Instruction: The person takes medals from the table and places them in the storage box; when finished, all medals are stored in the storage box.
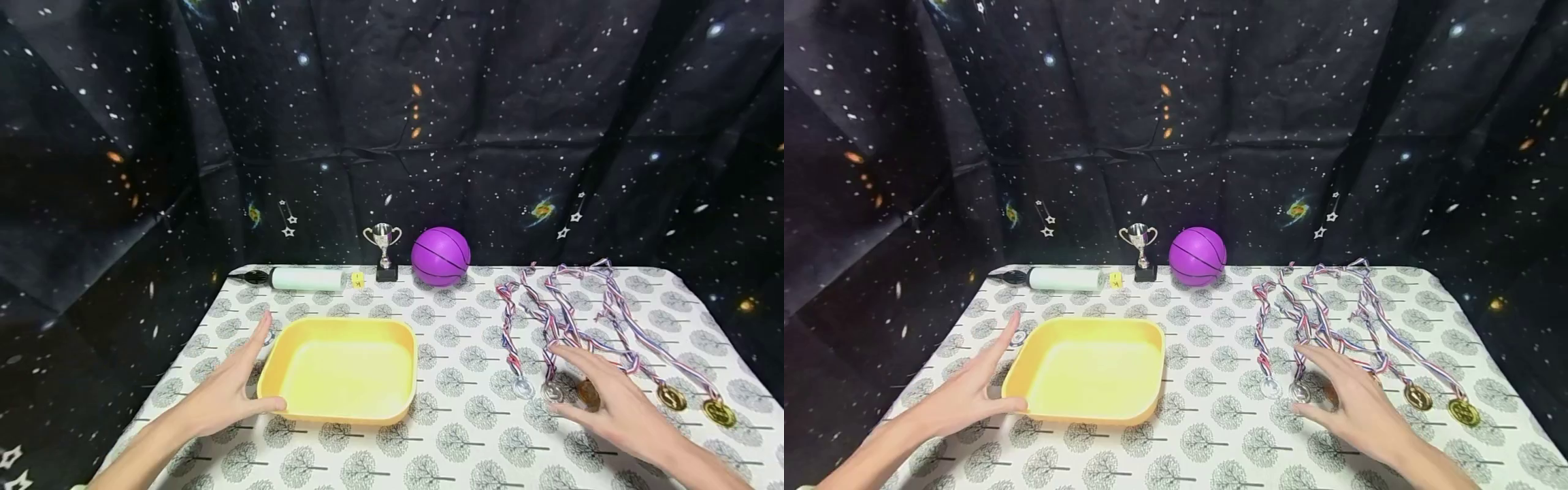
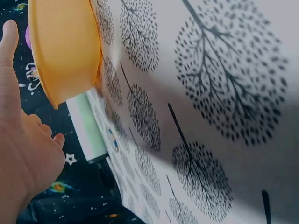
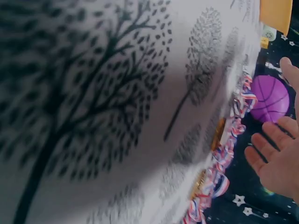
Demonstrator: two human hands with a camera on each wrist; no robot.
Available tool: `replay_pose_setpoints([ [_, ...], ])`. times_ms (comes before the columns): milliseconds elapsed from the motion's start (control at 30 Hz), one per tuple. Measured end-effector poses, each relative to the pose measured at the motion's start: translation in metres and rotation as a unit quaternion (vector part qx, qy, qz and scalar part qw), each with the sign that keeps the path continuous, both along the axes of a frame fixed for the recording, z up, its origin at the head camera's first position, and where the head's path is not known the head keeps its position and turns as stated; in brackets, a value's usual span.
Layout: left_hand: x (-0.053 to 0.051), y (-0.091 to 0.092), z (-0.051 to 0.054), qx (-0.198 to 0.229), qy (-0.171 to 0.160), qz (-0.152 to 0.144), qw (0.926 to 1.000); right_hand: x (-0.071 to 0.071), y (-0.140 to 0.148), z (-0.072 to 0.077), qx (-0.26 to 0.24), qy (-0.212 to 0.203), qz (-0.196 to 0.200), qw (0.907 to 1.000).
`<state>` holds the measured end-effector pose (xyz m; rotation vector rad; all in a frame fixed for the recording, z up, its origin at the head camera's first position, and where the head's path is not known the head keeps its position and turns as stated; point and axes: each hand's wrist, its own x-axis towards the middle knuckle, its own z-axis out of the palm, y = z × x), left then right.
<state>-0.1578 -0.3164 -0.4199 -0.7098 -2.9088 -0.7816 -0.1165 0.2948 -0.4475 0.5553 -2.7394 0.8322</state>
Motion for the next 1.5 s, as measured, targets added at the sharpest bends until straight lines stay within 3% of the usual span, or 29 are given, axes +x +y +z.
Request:
replay_pose_setpoints([
  [267,-0.009,0.010,-0.008,0.030,-0.027,0.000,0.9992,-0.024,-0.013,-0.017,-0.047,0.028,0.027,0.9981],
  [567,-0.009,0.013,-0.014,0.044,-0.051,-0.001,0.9977,-0.039,-0.023,-0.028,-0.044,0.034,0.037,0.9978],
  [800,-0.009,0.011,-0.012,0.037,-0.035,-0.010,0.9987,-0.043,-0.026,-0.030,-0.039,0.028,0.067,0.9966],
  [1233,-0.010,0.012,-0.013,0.038,-0.031,-0.019,0.9986,-0.046,-0.023,-0.030,-0.015,0.014,0.076,0.9969],
  [1500,-0.009,0.012,-0.012,0.034,-0.033,-0.017,0.9987,-0.047,-0.025,-0.029,0.020,0.049,0.086,0.9949],
])
